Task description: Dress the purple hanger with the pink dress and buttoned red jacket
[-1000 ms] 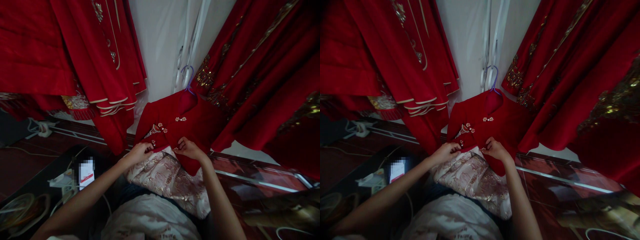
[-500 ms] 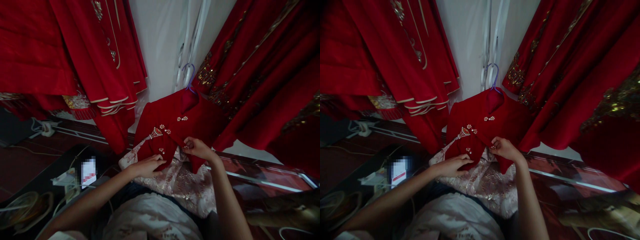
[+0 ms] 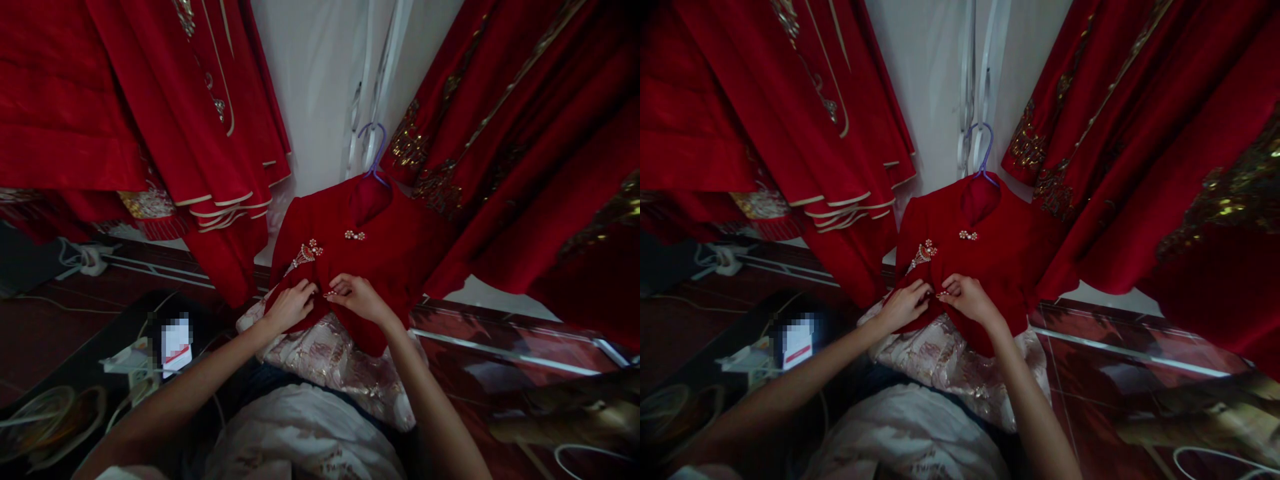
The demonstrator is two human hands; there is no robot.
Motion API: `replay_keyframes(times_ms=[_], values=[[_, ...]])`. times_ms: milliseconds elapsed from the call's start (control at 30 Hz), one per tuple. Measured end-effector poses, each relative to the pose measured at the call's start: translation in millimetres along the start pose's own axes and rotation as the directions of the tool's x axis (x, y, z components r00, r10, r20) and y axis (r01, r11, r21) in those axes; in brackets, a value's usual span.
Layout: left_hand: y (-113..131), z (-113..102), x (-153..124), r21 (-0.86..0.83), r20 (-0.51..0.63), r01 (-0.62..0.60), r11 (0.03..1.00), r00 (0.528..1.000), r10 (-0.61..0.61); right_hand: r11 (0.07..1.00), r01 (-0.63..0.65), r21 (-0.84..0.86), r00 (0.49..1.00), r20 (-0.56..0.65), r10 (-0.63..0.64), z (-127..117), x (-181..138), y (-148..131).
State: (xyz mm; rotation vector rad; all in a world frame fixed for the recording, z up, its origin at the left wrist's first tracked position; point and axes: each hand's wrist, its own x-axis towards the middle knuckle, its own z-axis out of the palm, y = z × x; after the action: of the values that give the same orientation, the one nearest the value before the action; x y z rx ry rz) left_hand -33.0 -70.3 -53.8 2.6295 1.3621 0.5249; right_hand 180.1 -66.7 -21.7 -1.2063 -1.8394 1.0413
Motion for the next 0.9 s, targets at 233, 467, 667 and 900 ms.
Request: replay_keyframes(times_ms=[233,467,667,900], values=[[-22,1,8,0.024,-0.083,-0.067,0.997,0.994,0.069,0.996,-0.036,-0.082,0.98,-0.197,0.019,16,15,25],[-20,7,7,-0.241,-0.23,-0.064,0.968,0.973,0.007,0.978,-0.063,-0.2,0.976,-0.217,0.019,11,7,10],[-14,-4,7,-0.323,-0.199,0.031,0.946,0.975,-0.099,0.938,-0.144,-0.317,0.973,-0.219,0.076,-1,0,0],[-3,-20,8,-0.327,-0.208,0.067,0.943,0.968,-0.141,0.917,-0.144,-0.372,0.984,-0.156,0.091,-8,-4,9]])
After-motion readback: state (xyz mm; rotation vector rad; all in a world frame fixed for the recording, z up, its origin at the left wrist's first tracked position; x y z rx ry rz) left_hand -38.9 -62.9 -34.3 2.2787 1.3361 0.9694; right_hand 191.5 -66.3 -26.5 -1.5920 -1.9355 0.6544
